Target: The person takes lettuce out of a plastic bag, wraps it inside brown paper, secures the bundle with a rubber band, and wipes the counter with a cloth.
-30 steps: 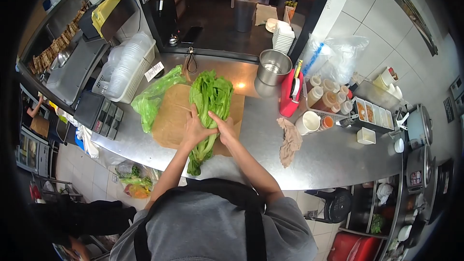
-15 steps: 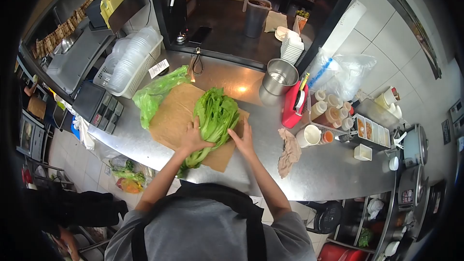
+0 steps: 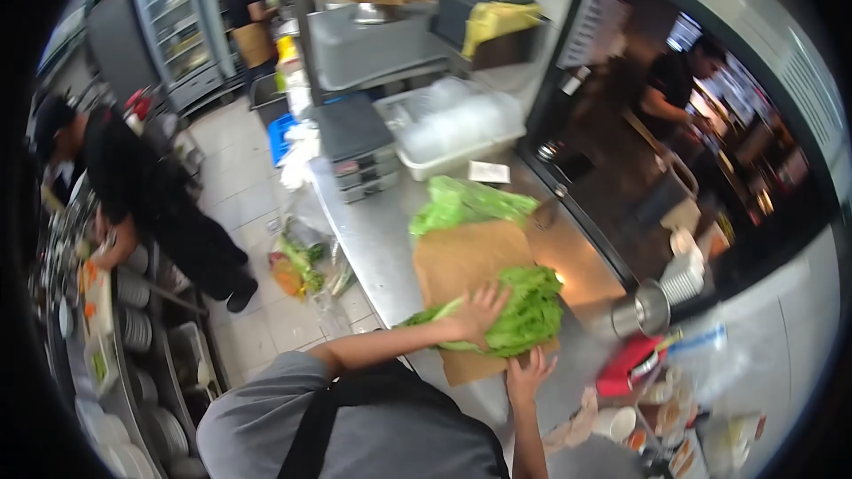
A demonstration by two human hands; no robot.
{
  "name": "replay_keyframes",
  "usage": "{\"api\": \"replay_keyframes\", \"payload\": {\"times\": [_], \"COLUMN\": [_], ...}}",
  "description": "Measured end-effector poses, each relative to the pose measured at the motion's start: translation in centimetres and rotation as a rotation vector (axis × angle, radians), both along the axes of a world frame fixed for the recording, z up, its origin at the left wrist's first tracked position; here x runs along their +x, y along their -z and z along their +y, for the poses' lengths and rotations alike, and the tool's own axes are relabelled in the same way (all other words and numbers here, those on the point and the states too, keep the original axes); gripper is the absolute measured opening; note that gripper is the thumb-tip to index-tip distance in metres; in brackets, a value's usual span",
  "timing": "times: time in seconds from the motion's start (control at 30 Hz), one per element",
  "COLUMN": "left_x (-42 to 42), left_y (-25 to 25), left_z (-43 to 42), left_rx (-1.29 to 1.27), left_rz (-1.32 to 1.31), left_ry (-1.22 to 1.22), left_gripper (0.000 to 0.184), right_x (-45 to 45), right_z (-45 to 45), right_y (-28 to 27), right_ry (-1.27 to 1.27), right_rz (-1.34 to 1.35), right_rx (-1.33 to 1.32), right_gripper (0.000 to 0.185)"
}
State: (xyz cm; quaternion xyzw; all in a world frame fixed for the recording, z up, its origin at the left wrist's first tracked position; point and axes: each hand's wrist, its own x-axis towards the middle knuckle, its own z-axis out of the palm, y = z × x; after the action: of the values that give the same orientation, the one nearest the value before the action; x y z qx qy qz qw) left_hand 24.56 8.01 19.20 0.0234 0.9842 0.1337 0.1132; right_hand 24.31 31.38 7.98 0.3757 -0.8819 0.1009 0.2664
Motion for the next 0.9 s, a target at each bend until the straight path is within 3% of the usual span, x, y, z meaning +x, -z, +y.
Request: {"api": "replay_keyframes", "payload": {"times": [0.13,0.27,0.5,0.57,0.67,0.8,0.9], "left_x": [-0.2,-1.1,-2.5,-3.1,-3.6,-3.0,-2.5], "left_y": [2.3,3.8,5.6,6.6,6.7,7.5,8.0], "left_z": [1.3,0.4,-3.3,-3.7,-5.0,-6.5,-6.7], "left_rx": [0.094,0.157,0.317,0.289,0.489,0.788,0.957], "left_rz": [0.132,-0.009,-0.207,-0.277,-0.365,-0.437,-0.462], "left_ry": [-0.051,0.038,0.376,0.453,0.567,0.626,0.635], "left_gripper": [0.130,0.118,0.100,0.098,0.074,0.072,0.070], "right_x": [0.3,0.9,1.4,1.0,0.2,-0.7,-0.8], "right_z": [-1.0,-2.8,-7.5,-8.2,-8.5,-8.7,-8.8], "right_y": [-2.3,-4.8,-11.8,-12.0,-11.6,-10.2,-9.0], "right_ry": [-0.030,-0.072,-0.249,-0.322,-0.390,-0.420,-0.440], "right_rz": [0.047,0.099,-0.229,-0.299,-0.384,-0.548,-0.475], "right_rx": [-0.026,-0.017,0.124,0.118,0.061,-0.090,-0.181], "right_gripper": [0.008,0.007,0.013,0.016,0.020,0.022,0.026]}}
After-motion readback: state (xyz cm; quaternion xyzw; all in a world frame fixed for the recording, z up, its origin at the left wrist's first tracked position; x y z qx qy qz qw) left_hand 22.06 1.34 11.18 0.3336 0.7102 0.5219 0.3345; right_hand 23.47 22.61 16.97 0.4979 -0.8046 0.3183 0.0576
